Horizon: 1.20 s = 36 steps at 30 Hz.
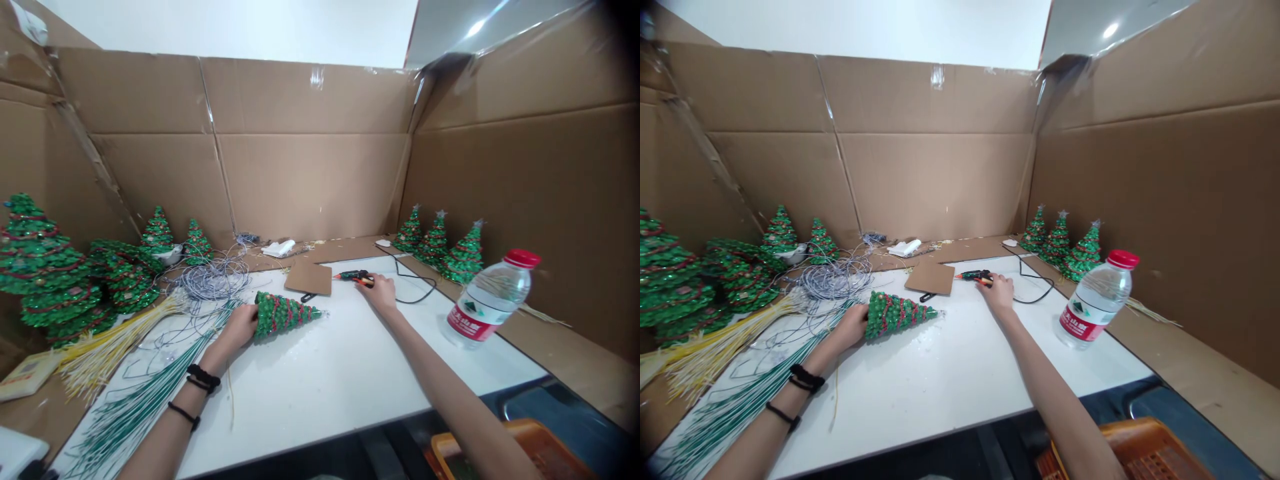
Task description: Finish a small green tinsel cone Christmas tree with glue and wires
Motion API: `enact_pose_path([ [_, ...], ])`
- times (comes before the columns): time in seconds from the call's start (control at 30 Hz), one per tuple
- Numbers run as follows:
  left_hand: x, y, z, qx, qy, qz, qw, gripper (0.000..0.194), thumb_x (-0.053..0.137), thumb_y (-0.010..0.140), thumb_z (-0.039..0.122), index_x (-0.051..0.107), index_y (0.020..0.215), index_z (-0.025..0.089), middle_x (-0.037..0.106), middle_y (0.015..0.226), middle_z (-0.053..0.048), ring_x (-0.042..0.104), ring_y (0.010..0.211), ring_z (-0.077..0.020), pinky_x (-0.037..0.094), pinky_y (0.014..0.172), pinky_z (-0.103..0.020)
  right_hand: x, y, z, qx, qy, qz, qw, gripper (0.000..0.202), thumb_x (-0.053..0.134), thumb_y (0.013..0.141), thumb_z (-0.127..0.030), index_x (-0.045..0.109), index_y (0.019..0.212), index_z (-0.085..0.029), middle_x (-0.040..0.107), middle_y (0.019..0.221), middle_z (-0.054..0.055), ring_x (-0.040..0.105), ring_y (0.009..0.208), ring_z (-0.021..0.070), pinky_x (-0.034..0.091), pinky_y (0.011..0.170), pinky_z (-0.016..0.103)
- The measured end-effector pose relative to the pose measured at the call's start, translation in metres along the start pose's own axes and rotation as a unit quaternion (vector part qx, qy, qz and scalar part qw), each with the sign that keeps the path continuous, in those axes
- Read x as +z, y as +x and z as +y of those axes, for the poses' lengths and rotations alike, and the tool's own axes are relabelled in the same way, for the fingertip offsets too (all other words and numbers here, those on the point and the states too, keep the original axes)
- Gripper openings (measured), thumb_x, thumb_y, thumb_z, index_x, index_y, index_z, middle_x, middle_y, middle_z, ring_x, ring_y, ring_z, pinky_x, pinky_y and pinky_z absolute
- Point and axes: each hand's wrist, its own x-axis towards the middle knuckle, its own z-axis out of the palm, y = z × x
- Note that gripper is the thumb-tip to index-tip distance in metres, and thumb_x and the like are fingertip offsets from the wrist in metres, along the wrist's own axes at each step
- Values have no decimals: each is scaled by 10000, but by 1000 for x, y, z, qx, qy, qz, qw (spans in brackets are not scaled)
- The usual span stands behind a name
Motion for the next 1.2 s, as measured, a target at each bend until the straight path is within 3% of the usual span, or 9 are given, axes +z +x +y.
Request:
enact_pose_path([
  [0.13,2,0,-1,15,15,9,1000,193,480,744,80,593,598,136,683,702,-89,555,638,-169,295,588,-247,2,0,1,-2,8,4,1000,455,690,694,-453,660,1030,-147,644,954,152,493,926,312,386,815,400],
  [0.23,3,0,-3,19,-3,17,1000,193,478,739,78,598,599,136,684,688,-84,563,646,-178,307,589,-246,-3,1,-2,-4,27,23,999,548,680,697,-493,620,1113,-141,608,993,163,484,944,312,376,849,420],
  [0.37,4,1,-3,12,-41,25,999,183,487,724,73,613,605,135,695,690,-75,579,662,-186,328,596,-244,-19,-2,-22,-60,182,81,978,602,650,713,-536,562,1180,-167,567,1015,129,478,982,278,355,911,416],
  [0.43,5,1,-3,12,-53,25,998,183,489,722,74,622,610,130,698,691,-75,583,665,-189,338,601,-245,-27,-8,-39,-88,287,19,954,509,621,741,-532,579,1110,-185,573,988,99,497,957,248,386,868,378],
  [0.5,5,2,-3,12,-58,26,998,183,492,718,77,623,600,126,694,681,-73,581,656,-189,343,604,-246,-33,-18,-56,-132,342,-88,926,346,597,772,-492,614,946,-193,600,928,68,529,897,216,405,825,344],
  [0.57,6,2,-3,11,-61,31,998,182,495,709,75,617,582,124,688,669,-67,574,643,-183,341,602,-245,-39,-30,-71,-179,342,-171,906,236,620,770,-435,615,793,-200,615,852,35,542,850,192,405,811,323],
  [0.7,7,1,-3,10,-64,36,997,182,491,700,65,602,569,124,674,648,-43,553,617,-160,327,588,-234,-46,-48,-86,-257,304,-303,866,171,610,798,-360,605,763,-192,603,833,21,528,846,177,392,791,304],
  [0.97,7,1,-5,19,-74,39,996,181,494,698,84,573,539,126,652,606,-23,525,603,-147,322,575,-231,-37,-50,-85,-290,305,-316,850,153,579,819,-319,608,755,-183,588,814,31,516,815,174,392,759,300],
  [1.2,8,1,-5,27,-95,39,994,159,492,695,104,593,575,127,664,618,-5,535,606,-147,338,573,-223,-35,-55,-88,-302,294,-289,860,125,566,833,-278,605,754,-190,586,779,25,515,800,174,393,743,298],
])
